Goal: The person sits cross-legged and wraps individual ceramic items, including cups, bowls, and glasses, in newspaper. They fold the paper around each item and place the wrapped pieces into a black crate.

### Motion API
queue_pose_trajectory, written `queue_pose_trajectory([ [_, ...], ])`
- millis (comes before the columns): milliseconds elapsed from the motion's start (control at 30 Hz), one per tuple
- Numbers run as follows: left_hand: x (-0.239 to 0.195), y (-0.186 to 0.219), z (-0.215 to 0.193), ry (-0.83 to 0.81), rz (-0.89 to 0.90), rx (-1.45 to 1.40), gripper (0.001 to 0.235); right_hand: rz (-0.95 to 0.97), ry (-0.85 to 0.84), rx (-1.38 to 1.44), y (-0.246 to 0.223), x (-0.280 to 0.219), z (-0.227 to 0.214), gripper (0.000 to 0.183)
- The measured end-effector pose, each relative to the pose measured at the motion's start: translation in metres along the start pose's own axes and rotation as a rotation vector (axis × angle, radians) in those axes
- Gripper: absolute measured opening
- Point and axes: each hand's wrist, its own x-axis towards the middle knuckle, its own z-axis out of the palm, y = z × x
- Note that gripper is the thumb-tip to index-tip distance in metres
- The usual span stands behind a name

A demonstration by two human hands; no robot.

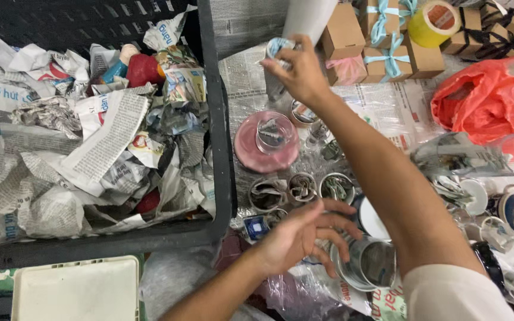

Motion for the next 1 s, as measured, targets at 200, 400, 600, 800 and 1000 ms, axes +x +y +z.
queue_pose_trajectory([
  [200,-0.003,0.002,0.002,-0.011,0.007,0.090,0.057,-0.020,-0.173,-0.071,0.039,-0.009,0.030,0.042],
  [400,-0.003,0.001,0.007,0.019,0.003,0.146,0.054,-0.070,-0.294,-0.176,0.045,-0.015,0.016,0.044],
  [600,-0.005,-0.002,0.009,0.016,-0.025,0.229,0.055,-0.146,-0.425,-0.327,0.049,-0.019,0.009,0.045],
  [800,-0.005,-0.005,0.007,0.057,-0.048,0.253,0.054,0.005,-0.461,-0.446,0.051,-0.015,0.015,0.053],
  [1000,-0.002,-0.003,0.012,0.066,-0.062,0.283,0.054,0.065,-0.544,-0.489,0.049,-0.010,0.004,0.063],
])
